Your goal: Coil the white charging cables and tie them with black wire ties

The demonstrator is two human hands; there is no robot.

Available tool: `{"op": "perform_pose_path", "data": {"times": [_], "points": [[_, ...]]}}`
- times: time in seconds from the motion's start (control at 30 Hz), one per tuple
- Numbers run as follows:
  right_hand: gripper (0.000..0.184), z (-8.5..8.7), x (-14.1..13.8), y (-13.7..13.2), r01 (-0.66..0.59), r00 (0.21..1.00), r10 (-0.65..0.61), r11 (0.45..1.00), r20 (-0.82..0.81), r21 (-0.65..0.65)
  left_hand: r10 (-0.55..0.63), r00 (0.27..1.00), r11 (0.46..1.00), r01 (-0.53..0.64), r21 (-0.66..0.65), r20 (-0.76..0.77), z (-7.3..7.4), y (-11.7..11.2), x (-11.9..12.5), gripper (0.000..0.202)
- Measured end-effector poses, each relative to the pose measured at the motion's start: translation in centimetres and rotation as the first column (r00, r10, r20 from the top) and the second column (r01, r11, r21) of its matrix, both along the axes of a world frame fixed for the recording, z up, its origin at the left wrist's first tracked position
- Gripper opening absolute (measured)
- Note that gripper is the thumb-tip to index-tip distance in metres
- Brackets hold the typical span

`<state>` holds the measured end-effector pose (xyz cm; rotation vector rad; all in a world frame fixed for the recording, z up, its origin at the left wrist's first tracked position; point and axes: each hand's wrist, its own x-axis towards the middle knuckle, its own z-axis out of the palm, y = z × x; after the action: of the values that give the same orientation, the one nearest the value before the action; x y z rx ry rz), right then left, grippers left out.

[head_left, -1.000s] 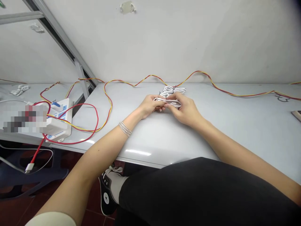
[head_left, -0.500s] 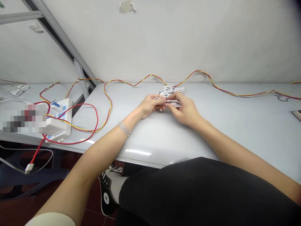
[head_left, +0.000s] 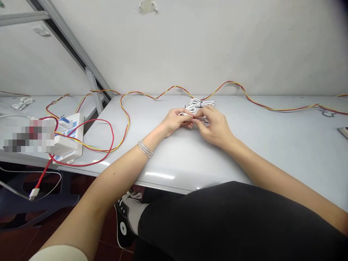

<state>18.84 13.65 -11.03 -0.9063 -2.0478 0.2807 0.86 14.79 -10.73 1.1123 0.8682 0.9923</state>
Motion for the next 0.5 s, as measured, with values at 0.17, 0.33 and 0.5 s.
{"op": "perform_pose_path", "data": {"times": [0.17, 0.33, 0.5], "points": [[0.005, 0.00, 0.12, 0.16, 0.009, 1.000, -0.009, 1.000, -0.013, -0.022, -0.001, 1.000, 1.000, 0.001, 0.031, -0.011, 0.12, -0.14, 0.08, 0.019], [0.006, 0.06, -0.16, 0.10, 0.016, 0.996, -0.026, 0.993, -0.088, -0.116, -0.001, 0.999, 0.998, 0.003, 0.064, -0.036, -0.02, -0.06, 0.01, 0.019], [0.013, 0.22, -0.56, -0.01, 0.017, 0.965, -0.086, 0.963, -0.248, -0.268, -0.065, 0.996, 0.997, 0.062, 0.049, 0.059, 0.02, -0.23, -0.12, 0.033]]}}
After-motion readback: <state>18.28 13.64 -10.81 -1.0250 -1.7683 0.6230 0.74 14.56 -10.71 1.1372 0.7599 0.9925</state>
